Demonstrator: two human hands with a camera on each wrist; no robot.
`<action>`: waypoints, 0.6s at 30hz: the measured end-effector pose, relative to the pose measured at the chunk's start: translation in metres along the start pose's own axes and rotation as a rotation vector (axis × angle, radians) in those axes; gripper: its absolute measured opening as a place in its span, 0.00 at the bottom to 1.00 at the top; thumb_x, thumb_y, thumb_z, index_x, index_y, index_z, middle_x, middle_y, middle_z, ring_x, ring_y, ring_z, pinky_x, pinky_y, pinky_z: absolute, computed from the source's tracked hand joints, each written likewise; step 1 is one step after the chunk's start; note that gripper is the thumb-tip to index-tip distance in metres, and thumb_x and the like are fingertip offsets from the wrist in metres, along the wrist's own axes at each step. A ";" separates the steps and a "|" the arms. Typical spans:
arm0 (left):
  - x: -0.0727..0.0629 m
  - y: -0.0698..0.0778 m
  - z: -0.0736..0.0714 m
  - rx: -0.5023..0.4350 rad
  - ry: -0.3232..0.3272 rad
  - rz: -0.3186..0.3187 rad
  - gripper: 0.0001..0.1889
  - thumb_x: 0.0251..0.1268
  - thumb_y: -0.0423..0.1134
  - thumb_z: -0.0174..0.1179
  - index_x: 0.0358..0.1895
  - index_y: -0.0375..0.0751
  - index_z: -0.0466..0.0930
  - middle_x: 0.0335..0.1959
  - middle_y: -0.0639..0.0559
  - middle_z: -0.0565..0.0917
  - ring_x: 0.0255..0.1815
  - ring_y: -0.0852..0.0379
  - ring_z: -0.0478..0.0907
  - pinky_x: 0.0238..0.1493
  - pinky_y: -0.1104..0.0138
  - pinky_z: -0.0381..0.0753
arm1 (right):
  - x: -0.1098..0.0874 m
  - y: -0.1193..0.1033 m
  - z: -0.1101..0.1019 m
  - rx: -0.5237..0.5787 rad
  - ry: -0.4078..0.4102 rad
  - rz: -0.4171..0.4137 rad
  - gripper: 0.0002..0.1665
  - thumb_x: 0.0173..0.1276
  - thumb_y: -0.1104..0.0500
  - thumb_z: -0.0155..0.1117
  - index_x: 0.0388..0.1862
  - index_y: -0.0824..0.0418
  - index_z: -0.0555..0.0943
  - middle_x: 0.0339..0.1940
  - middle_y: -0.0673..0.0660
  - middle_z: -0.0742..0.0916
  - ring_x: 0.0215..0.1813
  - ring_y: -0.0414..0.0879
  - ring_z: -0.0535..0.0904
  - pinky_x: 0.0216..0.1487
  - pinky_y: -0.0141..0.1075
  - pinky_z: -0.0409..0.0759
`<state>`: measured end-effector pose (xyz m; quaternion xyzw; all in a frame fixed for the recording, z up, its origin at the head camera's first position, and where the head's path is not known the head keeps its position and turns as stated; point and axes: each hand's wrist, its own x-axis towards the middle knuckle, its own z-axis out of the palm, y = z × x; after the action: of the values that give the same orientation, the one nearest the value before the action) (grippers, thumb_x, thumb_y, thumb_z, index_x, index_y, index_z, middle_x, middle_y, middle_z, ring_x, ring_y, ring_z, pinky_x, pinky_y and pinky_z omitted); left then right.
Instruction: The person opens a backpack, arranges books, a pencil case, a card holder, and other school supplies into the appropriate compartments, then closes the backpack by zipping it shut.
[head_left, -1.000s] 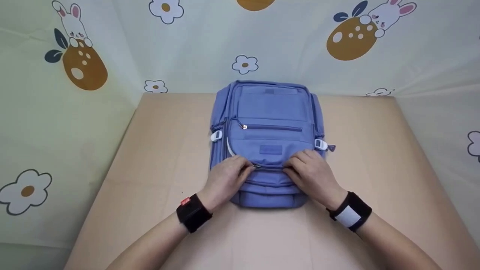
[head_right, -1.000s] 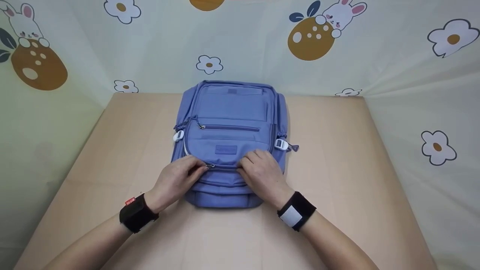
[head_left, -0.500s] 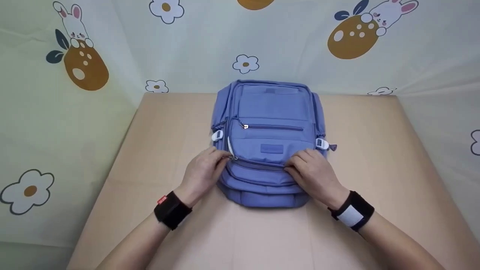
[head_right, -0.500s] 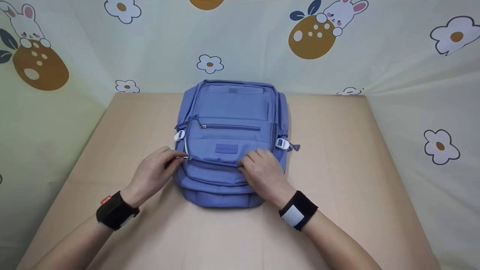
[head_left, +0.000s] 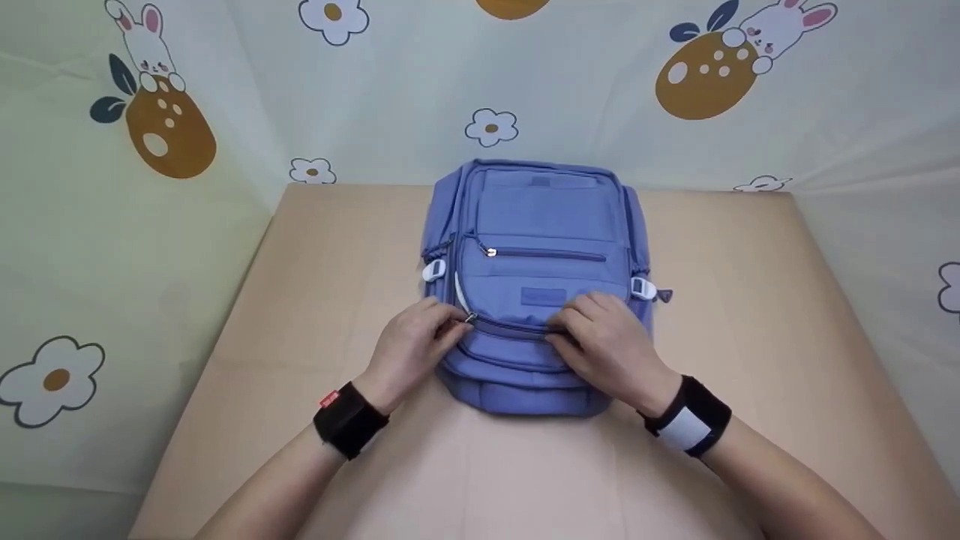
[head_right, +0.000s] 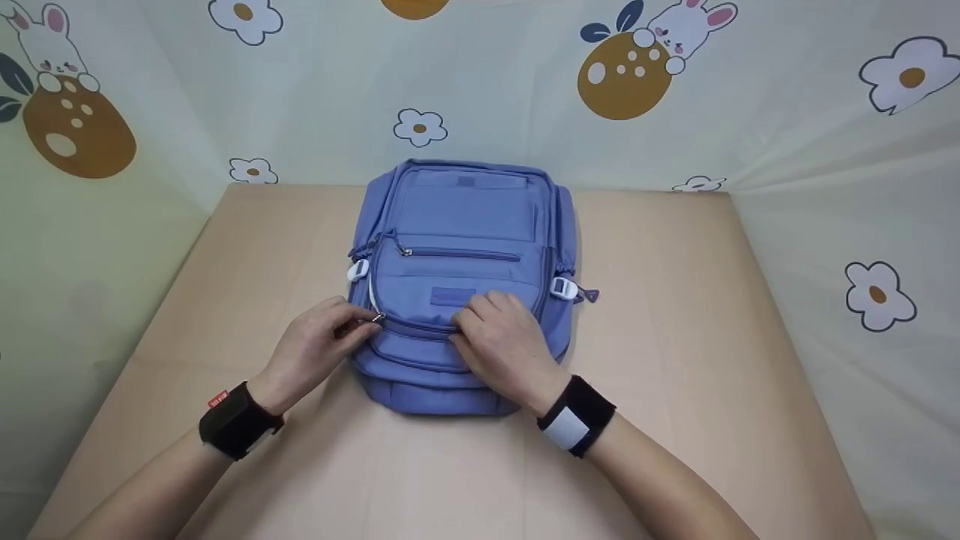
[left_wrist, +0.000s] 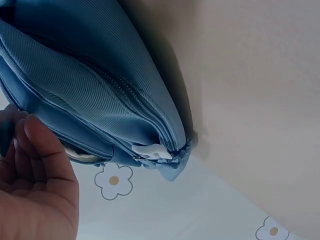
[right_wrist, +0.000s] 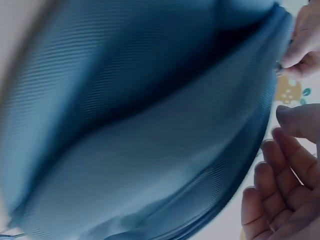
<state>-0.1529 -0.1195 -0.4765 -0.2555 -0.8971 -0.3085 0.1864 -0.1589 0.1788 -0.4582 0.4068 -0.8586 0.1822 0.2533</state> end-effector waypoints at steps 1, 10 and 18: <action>0.000 0.000 0.000 -0.002 0.003 0.001 0.08 0.64 0.39 0.72 0.41 0.40 0.86 0.34 0.53 0.82 0.33 0.58 0.77 0.34 0.63 0.79 | 0.005 -0.004 0.001 0.001 -0.012 -0.002 0.08 0.65 0.59 0.74 0.41 0.57 0.85 0.37 0.51 0.84 0.40 0.50 0.78 0.42 0.44 0.77; -0.001 -0.001 -0.001 0.004 0.009 -0.017 0.05 0.66 0.35 0.70 0.43 0.41 0.86 0.36 0.53 0.84 0.35 0.58 0.79 0.36 0.62 0.81 | 0.040 -0.032 0.019 -0.081 -0.125 0.023 0.10 0.65 0.56 0.74 0.38 0.60 0.84 0.35 0.54 0.83 0.39 0.52 0.79 0.40 0.46 0.79; 0.004 0.000 -0.003 0.045 -0.014 -0.035 0.03 0.68 0.36 0.68 0.41 0.43 0.85 0.35 0.54 0.83 0.34 0.58 0.79 0.35 0.63 0.81 | 0.042 -0.036 0.030 -0.196 -0.178 0.045 0.12 0.66 0.57 0.74 0.34 0.63 0.81 0.32 0.57 0.83 0.36 0.53 0.80 0.38 0.45 0.81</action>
<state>-0.1554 -0.1206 -0.4725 -0.2378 -0.9094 -0.2896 0.1803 -0.1622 0.1161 -0.4538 0.3754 -0.9002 0.0664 0.2106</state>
